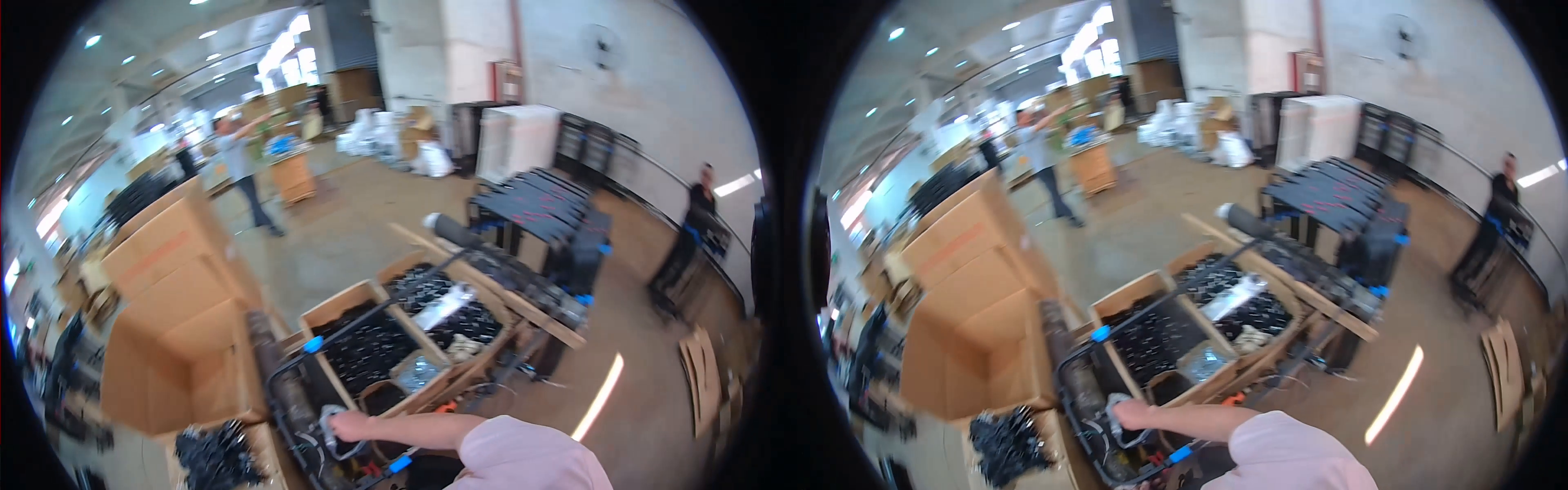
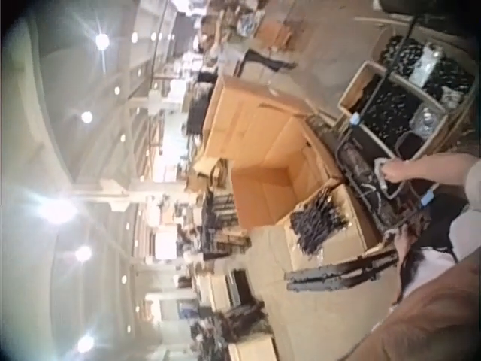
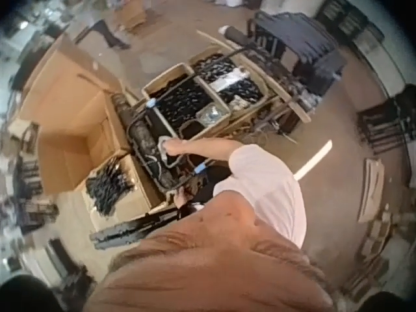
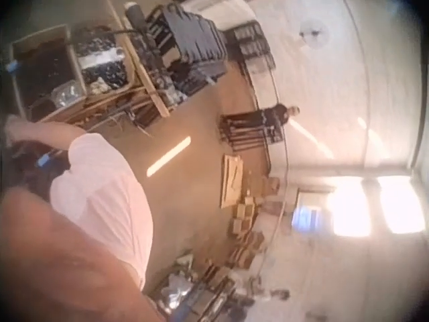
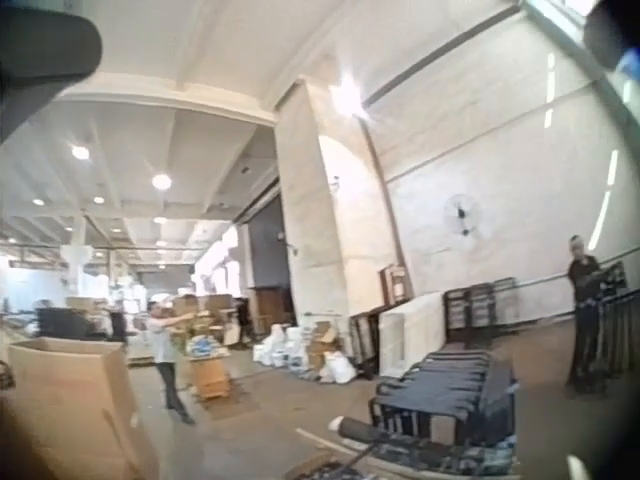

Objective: Assemble plastic appliance housings using an electric screwdriver.

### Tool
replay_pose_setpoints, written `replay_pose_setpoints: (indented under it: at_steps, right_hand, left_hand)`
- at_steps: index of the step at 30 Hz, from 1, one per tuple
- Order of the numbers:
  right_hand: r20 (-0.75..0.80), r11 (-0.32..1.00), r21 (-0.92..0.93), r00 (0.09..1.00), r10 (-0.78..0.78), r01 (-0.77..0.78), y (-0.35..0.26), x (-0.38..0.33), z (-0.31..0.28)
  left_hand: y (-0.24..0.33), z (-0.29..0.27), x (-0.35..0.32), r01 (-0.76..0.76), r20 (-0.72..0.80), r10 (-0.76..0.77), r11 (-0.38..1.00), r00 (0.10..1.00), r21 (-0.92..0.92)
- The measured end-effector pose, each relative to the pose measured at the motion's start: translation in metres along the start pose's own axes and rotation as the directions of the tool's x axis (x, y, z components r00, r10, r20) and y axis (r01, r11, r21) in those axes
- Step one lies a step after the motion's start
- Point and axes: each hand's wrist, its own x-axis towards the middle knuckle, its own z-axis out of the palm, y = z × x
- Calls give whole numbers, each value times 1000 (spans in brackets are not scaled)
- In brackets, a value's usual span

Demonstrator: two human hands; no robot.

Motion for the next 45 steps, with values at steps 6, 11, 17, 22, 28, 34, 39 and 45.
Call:
replay_pose_setpoints:
  at_steps: [6,11,17,22,28,34,39,45]
  right_hand:
    - [-25,937,323,988,151,-135,22,-33,-11]
    - [-38,908,381,978,204,-174,32,-74,-22]
    - [-123,867,474,963,239,-154,34,-117,-29]
    - [-112,848,503,960,258,-169,37,-140,-35]
    - [-177,885,444,955,240,-140,27,-161,-41]
    - [-140,830,528,945,295,-181,23,-183,-42]
    - [-145,778,611,946,290,-145,13,-196,-52]
    - [-140,740,665,955,261,-105,11,-210,-52]
  left_hand:
    - [-54,-16,73,24,196,-68,976,978,218]
    - [-56,-19,94,-57,279,-56,922,959,383]
    - [-53,-33,110,-146,339,-55,828,939,541]
    - [-47,-37,119,-224,394,-65,732,917,644]
    - [-44,-38,127,-308,430,-60,611,901,730]
    - [-43,-37,135,-385,467,-57,484,882,786]
    - [-44,-27,138,-457,515,-76,364,854,812]
    - [-44,-20,146,-558,584,-120,194,803,807]
